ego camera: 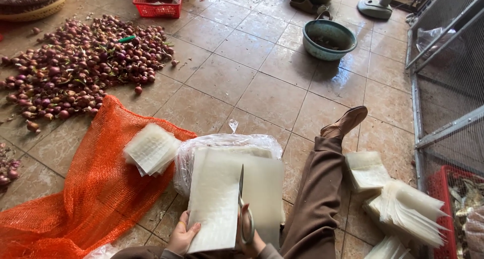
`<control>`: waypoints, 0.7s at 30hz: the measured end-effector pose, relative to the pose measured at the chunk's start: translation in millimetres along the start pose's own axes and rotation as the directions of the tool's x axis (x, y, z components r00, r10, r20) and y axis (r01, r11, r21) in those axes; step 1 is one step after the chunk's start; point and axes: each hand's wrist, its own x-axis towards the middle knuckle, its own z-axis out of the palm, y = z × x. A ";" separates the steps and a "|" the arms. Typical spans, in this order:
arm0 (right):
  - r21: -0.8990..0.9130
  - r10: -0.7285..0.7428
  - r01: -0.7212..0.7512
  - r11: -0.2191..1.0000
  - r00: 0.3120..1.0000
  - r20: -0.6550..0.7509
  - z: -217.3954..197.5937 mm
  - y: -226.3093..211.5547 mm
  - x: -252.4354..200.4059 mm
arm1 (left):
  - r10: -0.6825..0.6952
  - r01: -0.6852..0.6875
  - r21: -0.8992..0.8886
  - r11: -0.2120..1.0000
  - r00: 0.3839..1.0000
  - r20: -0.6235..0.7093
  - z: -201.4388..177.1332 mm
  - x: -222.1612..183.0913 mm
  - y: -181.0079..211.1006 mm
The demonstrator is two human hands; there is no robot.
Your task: Cutting stacks of thin white sheets into smaller rectangular pieces using scissors while sitting on the floor.
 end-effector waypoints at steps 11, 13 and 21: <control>0.039 0.195 -0.199 0.979 0.976 0.092 9.6 -31.3 49.5 | 0.075 -0.081 -0.113 0.990 0.996 -0.058 -2.6 12.7 8.7; 0.077 0.205 -0.216 0.973 0.970 0.128 13.1 -33.5 56.5 | 0.063 -0.066 -0.111 0.992 0.998 -0.030 -6.5 10.3 12.0; 0.177 0.293 -0.280 0.943 0.955 -0.048 -16.9 -25.0 100.1 | -0.036 0.038 -0.070 0.997 0.999 0.039 -17.3 -1.3 4.1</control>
